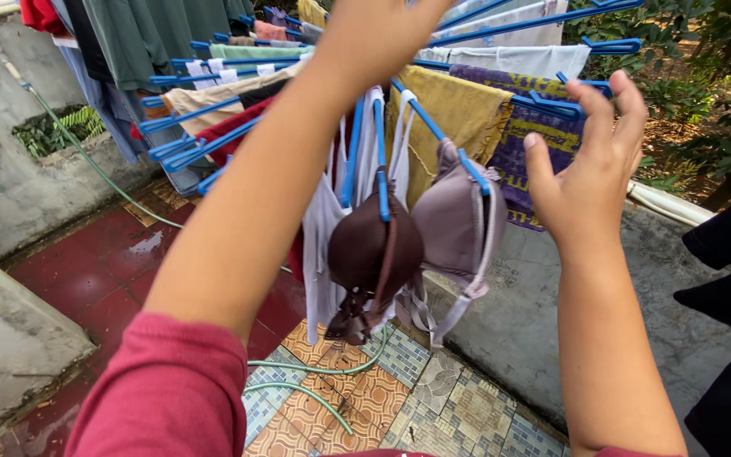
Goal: The person removes clothes from a white bucket and secures them to a circular drying rack using clips or places them onto wire hangers.
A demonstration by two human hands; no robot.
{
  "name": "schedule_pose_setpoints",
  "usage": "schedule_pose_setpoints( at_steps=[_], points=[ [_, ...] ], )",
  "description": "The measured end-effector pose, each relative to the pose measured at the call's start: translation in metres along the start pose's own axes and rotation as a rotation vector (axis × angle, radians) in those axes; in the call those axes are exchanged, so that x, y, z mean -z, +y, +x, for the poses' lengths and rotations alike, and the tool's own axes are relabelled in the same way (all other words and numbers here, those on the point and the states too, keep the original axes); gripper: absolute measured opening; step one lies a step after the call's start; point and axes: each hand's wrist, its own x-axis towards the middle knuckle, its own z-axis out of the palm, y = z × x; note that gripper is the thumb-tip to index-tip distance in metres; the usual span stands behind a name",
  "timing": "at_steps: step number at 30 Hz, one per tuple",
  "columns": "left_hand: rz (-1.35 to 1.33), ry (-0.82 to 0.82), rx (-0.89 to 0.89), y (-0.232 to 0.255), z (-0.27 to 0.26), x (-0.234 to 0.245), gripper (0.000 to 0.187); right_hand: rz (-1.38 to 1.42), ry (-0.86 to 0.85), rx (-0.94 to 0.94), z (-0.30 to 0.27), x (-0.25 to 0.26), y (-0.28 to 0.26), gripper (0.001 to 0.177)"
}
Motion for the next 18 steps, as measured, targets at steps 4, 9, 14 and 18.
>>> schedule_pose_setpoints(
  at_steps=[4, 9, 14, 18],
  points=[
    [0.095, -0.050, -0.089, 0.107, -0.054, 0.047, 0.020, -0.096, -0.017, -0.015, -0.025, 0.010, -0.044, 0.058],
    [0.074, -0.012, -0.014, 0.188, -0.122, 0.045, 0.017, -0.161, -0.073, -0.111, -0.072, 0.043, -0.084, 0.063],
    [-0.302, -0.106, -0.042, 0.243, -0.180, -0.007, 0.015, -0.300, -0.084, -0.210, -0.138, 0.113, -0.110, 0.064],
    [-0.496, -0.301, 0.097, 0.265, -0.227, -0.075, 0.015, -0.416, -0.117, -0.417, -0.208, 0.172, -0.117, 0.066]
  ],
)
